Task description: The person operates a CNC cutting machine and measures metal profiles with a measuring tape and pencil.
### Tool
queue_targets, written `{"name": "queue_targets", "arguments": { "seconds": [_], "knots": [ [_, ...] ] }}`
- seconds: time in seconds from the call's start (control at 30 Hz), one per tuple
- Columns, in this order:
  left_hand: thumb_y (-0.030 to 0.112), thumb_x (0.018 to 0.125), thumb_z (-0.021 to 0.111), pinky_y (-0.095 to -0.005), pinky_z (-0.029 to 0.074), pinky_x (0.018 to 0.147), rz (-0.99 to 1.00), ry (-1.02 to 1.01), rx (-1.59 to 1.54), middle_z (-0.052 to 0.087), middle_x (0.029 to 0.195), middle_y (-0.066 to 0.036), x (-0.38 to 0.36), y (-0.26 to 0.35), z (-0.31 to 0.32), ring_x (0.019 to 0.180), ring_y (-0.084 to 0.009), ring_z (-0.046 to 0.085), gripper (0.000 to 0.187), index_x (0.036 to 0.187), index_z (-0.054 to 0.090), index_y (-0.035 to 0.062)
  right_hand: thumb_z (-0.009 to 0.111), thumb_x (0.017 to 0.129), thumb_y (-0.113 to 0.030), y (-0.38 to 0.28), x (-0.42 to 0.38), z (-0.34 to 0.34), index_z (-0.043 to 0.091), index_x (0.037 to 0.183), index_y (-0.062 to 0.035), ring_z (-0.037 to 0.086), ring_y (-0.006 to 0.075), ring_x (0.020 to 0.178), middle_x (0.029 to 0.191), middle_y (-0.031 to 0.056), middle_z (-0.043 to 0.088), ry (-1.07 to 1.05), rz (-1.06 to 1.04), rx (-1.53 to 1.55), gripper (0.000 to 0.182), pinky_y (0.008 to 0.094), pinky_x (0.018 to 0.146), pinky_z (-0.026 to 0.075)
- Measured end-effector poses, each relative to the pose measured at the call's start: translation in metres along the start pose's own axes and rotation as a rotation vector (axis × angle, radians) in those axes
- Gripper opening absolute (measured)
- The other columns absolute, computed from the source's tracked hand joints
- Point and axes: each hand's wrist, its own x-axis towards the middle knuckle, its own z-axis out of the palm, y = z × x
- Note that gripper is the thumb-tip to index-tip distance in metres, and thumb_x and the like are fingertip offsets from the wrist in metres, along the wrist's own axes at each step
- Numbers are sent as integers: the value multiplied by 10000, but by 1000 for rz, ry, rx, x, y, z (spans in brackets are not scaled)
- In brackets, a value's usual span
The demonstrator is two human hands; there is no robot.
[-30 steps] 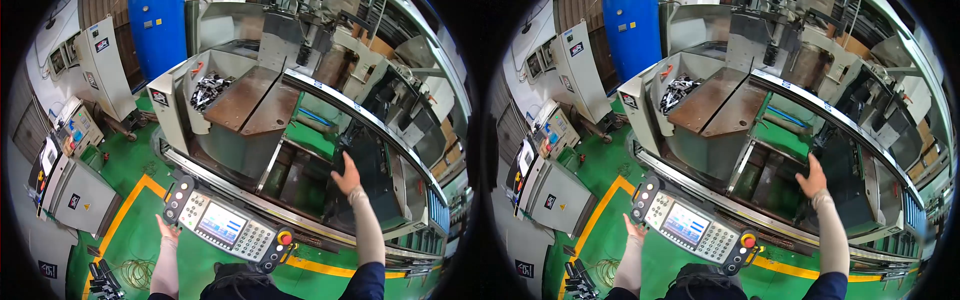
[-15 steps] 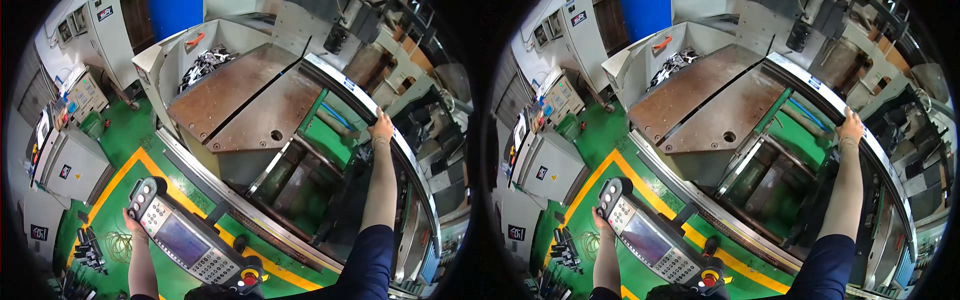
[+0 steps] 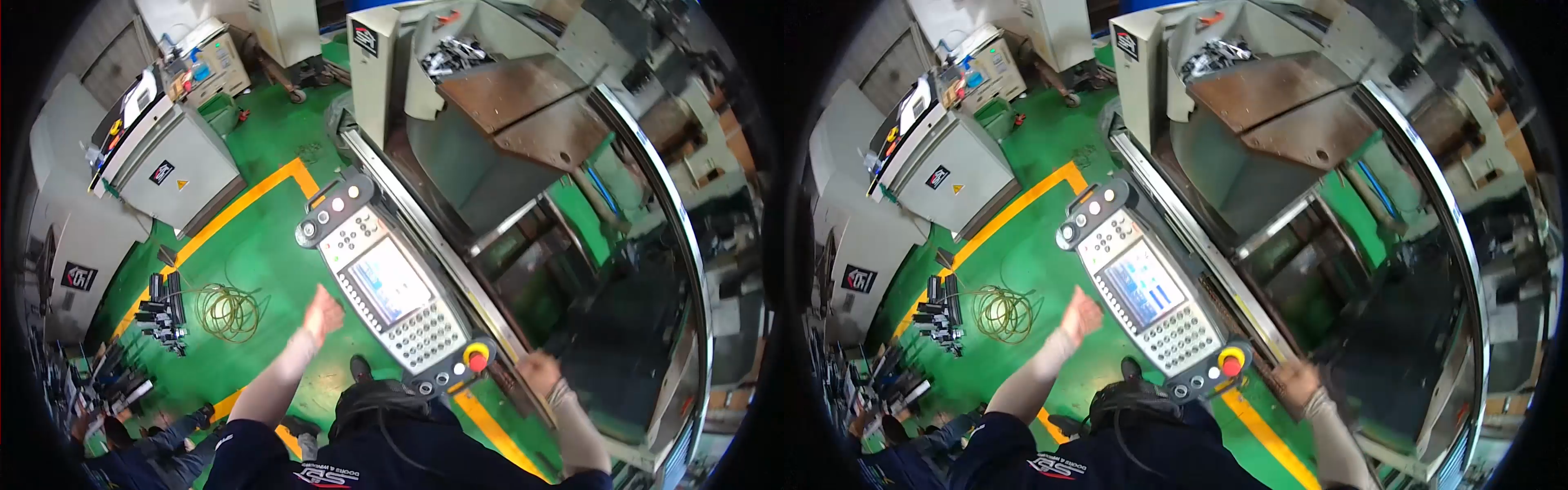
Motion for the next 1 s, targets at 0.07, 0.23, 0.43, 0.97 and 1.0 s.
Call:
{"name": "queue_targets", "arguments": {
  "seconds": [0.07, 0.23, 0.43, 0.97, 1.0],
  "knots": [
    [719, 897, 398, -509, 372, 1039, -143, -377, 437, 441, 1416, -186, -78, -26, -7, 1296, -332, 441, 872, 1445, 325, 44, 670, 907, -252, -5, -102, 86, 674, 1034, 23, 661, 188, 860, 928, 114, 712, -168, 303, 404, 303, 318, 823, 519],
    [435, 940, 563, -367, 374, 1051, -112, -802, 645, 415, 1424, -168, -145, -88, -59, 1289, -228, 410, 762, 1485, 243, 9, 410, 1021, -438, -90, -176, 195, 448, 1386, -13, 555, 242, 1190, 1320, 153, 559, -100, 364, 1089, 561, 367, 1024, 431],
    [394, 883, 635, -376, 354, 1066, 225, -949, 1013, 414, 1416, -180, -140, -113, 18, 1280, -259, 414, 764, 1451, 301, 8, 462, 918, -652, -130, -122, 179, 509, 1356, -76, 553, 206, 1135, 1290, 117, 573, -316, 216, 814, 725, 372, 952, 450],
    [104, 668, 862, -414, 416, 1045, -193, -2027, 1148, 462, 1321, -224, -287, -281, 224, 1220, -294, 512, 1117, 1419, 38, 36, 780, 780, -446, -58, -426, 161, 190, 1516, -57, 462, 271, 1264, 1408, 178, 445, -95, 382, 950, 1021, 393, 971, 485],
    [167, 653, 889, -427, 401, 1059, -222, -2085, 1192, 468, 1316, -229, -304, -290, 233, 1235, -312, 499, 1086, 1401, 115, 22, 815, 745, -427, -86, -452, 156, 90, 1540, -142, 455, 304, 1269, 1419, 181, 423, -108, 481, 1000, 1113, 446, 913, 530]
  ]
}}
